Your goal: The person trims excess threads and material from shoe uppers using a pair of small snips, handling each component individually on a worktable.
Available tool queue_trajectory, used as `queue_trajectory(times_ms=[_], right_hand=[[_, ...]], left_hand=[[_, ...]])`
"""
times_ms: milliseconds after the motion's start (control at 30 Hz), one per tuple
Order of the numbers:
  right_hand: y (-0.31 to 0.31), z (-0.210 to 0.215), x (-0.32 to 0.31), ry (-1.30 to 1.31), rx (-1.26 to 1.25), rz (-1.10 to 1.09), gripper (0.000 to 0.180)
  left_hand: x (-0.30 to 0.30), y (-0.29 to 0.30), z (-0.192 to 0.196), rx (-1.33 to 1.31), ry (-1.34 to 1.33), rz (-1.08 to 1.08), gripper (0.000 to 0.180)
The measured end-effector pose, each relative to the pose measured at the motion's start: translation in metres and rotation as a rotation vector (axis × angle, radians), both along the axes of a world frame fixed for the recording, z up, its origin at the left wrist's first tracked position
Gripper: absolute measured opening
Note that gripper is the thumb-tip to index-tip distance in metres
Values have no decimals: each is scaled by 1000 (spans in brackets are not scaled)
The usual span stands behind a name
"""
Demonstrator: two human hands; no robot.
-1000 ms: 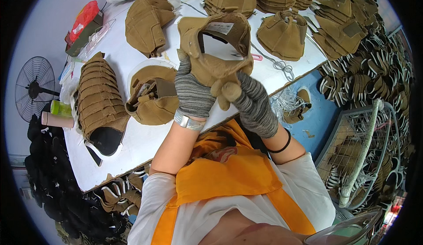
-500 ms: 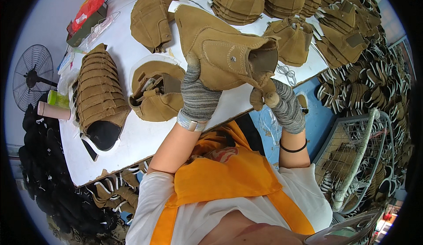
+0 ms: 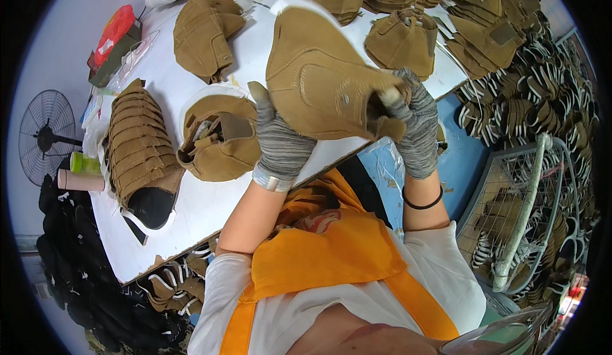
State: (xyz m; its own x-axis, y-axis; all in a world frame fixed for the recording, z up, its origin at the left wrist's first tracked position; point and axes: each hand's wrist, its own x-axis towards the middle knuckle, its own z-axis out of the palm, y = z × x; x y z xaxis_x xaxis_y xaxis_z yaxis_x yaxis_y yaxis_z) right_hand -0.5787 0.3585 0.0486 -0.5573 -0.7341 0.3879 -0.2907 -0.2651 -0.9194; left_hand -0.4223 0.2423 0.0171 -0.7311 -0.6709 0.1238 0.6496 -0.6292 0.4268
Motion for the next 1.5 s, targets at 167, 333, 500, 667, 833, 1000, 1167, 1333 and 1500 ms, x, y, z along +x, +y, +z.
queue_trajectory(times_ms=[167,333,500,667,833,1000,1167,1333,1500], right_hand=[[-4,7,7,282,-73,-68,29],[-4,15,15,487,-88,-85,19],[-1,14,15,412,-81,-74,21],[0,7,12,201,-104,-24,26],[3,4,9,357,-119,-80,27],[20,-12,-8,291,-220,-157,21],[31,-12,-50,44,-585,-238,19],[36,-19,-62,-71,-783,-188,27],[39,-15,-57,132,-623,-319,32]], left_hand=[[-15,2,-3,-239,-151,-128,60],[-15,-1,-8,-487,-299,-150,56],[-14,1,-16,-615,-373,-104,53],[-19,0,-23,-746,-427,-42,49],[-29,1,-40,-1021,-535,183,46],[-29,-14,-75,-1616,-720,635,43],[-31,14,-23,-1009,-853,-198,13],[-35,37,-47,-1753,-824,-530,22],[-20,19,-17,-1079,-743,-129,41]])
